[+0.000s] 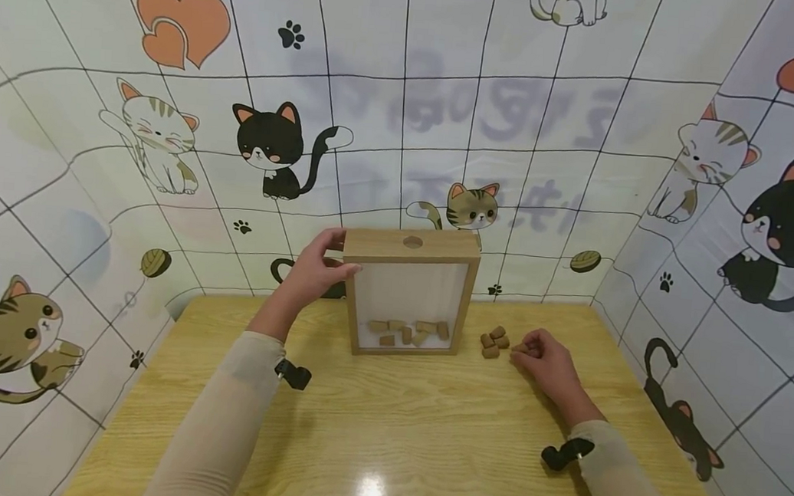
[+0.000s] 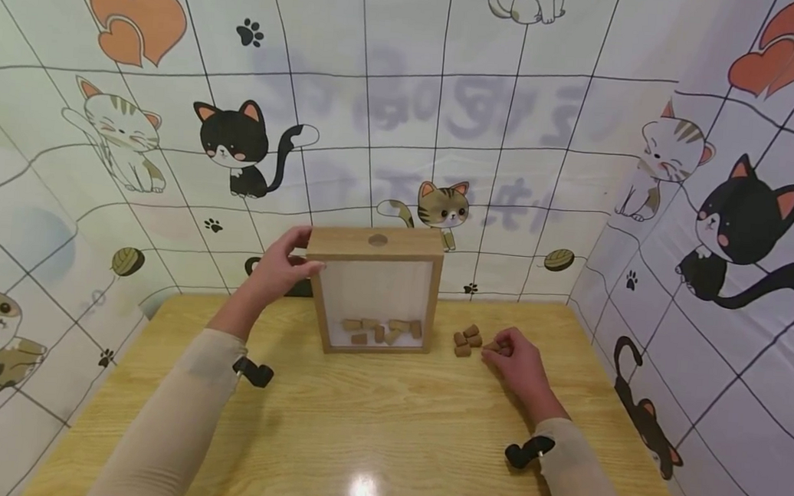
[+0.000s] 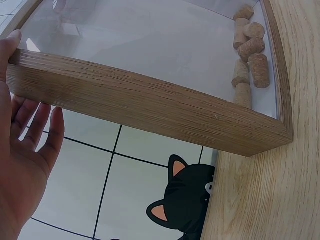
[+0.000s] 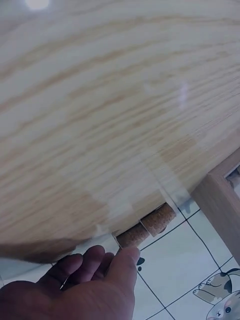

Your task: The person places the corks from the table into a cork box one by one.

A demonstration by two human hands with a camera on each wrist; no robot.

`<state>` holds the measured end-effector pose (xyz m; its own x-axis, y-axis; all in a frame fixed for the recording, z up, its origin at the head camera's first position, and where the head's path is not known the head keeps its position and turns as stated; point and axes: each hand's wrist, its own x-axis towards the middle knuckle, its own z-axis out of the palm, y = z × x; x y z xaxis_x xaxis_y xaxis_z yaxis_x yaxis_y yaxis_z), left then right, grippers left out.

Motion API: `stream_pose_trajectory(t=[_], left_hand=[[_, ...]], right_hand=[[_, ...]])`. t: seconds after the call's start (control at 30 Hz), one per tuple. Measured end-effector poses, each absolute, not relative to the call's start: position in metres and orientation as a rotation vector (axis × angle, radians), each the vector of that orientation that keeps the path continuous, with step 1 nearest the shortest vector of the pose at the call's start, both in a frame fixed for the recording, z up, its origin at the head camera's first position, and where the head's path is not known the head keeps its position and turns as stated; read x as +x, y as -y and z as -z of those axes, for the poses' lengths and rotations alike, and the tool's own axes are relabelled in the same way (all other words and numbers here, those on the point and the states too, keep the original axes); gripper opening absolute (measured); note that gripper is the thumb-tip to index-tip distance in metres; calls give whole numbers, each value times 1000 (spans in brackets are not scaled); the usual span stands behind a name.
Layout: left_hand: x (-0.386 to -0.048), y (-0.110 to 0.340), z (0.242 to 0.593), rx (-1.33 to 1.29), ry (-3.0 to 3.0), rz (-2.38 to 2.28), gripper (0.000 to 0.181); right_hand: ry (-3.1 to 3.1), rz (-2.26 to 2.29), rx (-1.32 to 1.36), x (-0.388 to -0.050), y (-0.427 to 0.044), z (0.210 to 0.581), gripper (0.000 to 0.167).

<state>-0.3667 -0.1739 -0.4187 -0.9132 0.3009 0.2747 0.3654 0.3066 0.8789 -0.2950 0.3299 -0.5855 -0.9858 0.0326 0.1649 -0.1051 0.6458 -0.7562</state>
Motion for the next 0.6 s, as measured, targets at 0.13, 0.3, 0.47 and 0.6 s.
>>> stream_pose_trajectory(t=[0.13, 0.3, 0.47, 0.6], left_hand=[[-367, 174, 419, -636, 2491, 1709, 79], [-367, 174, 419, -634, 2488, 1711, 78], [-367, 174, 419, -629, 2490, 1707, 77], [-367, 173, 420, -625, 2497, 1699, 79]], right_hand=[[2685, -1248, 66, -292, -328, 579, 31], [2656, -1319, 105, -291, -325, 561, 27], [2618, -1284, 172, -294, -323, 541, 27], [2616, -1263, 174, -295, -320, 528, 27]])
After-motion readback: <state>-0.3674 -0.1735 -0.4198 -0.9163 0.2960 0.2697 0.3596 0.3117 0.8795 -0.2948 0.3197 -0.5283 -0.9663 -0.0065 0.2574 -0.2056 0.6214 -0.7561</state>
